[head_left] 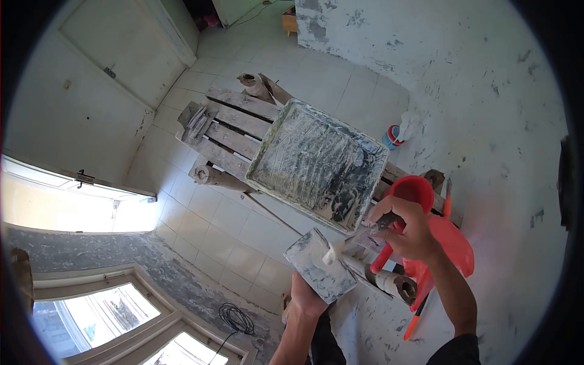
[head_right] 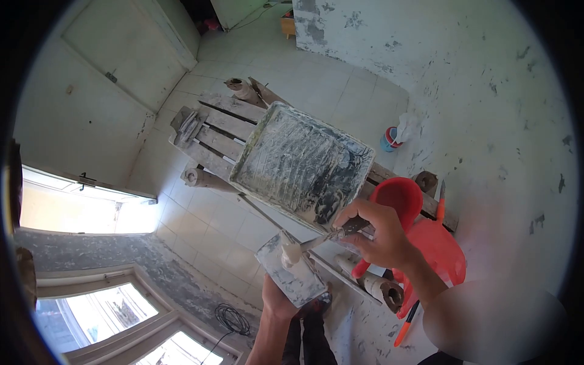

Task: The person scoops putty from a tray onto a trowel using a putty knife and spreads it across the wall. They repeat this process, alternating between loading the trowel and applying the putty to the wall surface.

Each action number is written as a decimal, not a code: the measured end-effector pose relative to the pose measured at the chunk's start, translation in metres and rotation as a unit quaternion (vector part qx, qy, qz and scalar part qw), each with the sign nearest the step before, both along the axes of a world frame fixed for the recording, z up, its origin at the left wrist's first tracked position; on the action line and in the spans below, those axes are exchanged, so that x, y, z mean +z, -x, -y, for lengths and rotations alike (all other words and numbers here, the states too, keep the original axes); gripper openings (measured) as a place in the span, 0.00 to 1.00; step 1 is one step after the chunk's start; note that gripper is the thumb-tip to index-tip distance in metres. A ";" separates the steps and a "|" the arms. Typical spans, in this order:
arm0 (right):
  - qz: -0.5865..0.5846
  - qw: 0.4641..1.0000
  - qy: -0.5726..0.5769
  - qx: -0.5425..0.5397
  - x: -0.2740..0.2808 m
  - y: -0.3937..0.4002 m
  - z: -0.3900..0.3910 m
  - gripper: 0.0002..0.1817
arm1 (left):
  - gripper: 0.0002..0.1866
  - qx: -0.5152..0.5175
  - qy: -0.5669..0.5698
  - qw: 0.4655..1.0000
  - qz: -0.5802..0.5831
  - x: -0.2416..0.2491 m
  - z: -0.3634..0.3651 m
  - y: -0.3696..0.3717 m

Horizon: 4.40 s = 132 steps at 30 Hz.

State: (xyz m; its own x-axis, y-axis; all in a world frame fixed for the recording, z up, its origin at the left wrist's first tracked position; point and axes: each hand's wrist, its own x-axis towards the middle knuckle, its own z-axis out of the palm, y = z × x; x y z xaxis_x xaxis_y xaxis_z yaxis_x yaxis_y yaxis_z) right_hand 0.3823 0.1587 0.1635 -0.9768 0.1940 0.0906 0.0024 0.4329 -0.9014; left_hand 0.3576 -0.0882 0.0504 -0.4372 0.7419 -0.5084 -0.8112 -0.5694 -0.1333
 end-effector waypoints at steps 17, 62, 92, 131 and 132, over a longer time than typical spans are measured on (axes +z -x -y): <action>-0.268 0.912 -0.102 -0.292 -0.094 -0.052 0.034 0.16 | 0.24 0.025 0.017 0.999 0.044 0.080 0.020 0.002; 0.130 0.987 0.013 0.094 -0.039 0.067 -0.045 0.18 | 0.25 0.081 0.149 0.984 -0.047 -0.049 -0.007 0.026; 0.123 0.945 -0.302 0.032 -0.142 0.081 -0.089 0.17 | 0.30 0.048 0.114 0.989 -0.081 -0.050 -0.006 0.031; 0.195 0.882 -0.401 0.151 -0.161 0.122 -0.135 0.16 | 0.31 -0.003 0.028 0.999 -0.019 -0.075 -0.042 -0.010; 0.222 0.881 -0.388 0.155 -0.159 0.120 -0.132 0.15 | 0.31 0.000 0.028 0.999 -0.018 -0.075 -0.044 -0.010</action>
State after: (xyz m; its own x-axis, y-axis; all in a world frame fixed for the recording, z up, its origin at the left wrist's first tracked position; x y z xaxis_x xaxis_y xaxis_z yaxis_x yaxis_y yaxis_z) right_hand 0.2625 0.2911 0.0048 -0.9443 -0.0409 -0.3265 0.0530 0.9604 -0.2735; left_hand 0.3680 -0.0441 -0.0243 -0.4551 0.7129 -0.5335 -0.8153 -0.5745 -0.0722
